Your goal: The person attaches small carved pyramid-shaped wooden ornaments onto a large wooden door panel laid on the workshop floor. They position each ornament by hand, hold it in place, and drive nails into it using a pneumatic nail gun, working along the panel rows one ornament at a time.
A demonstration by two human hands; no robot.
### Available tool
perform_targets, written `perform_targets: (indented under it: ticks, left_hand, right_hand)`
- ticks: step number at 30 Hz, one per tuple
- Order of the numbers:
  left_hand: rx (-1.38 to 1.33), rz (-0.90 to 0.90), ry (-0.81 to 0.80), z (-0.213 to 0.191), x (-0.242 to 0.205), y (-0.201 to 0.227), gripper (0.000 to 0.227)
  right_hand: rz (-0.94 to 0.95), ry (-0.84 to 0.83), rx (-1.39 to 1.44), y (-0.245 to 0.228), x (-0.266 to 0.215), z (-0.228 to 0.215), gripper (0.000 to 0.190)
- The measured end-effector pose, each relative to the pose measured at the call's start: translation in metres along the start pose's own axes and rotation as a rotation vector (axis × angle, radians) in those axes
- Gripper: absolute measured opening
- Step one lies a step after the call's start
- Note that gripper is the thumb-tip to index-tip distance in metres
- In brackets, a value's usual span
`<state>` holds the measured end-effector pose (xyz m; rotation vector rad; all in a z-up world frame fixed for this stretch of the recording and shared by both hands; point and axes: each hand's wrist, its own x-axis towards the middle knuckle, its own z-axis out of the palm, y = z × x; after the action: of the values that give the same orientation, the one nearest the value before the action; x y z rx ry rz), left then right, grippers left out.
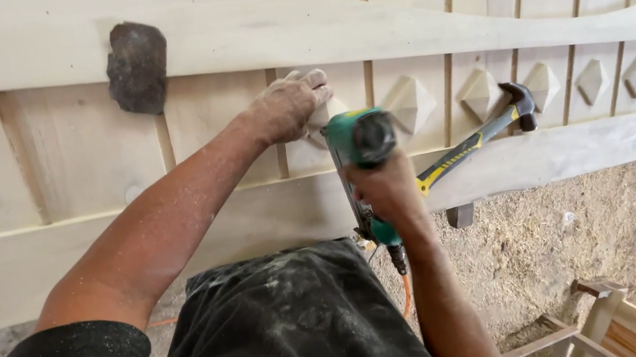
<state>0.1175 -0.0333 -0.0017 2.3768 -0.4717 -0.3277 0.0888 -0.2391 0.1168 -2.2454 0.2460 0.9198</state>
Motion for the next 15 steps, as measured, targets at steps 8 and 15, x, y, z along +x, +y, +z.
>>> perform_targets:
  ticks: [8,15]
  left_hand:
    - [-0.094,0.013,-0.233,-0.016,0.010,0.002,0.086]
    - [-0.148,-0.137,-0.235,0.007,0.034,-0.021,0.070]
  right_hand:
    - [-0.377,0.266,-0.258,0.011,-0.019,0.020,0.084]
    - [0.133,-0.040,0.329,0.078,-0.040,-0.084,0.038]
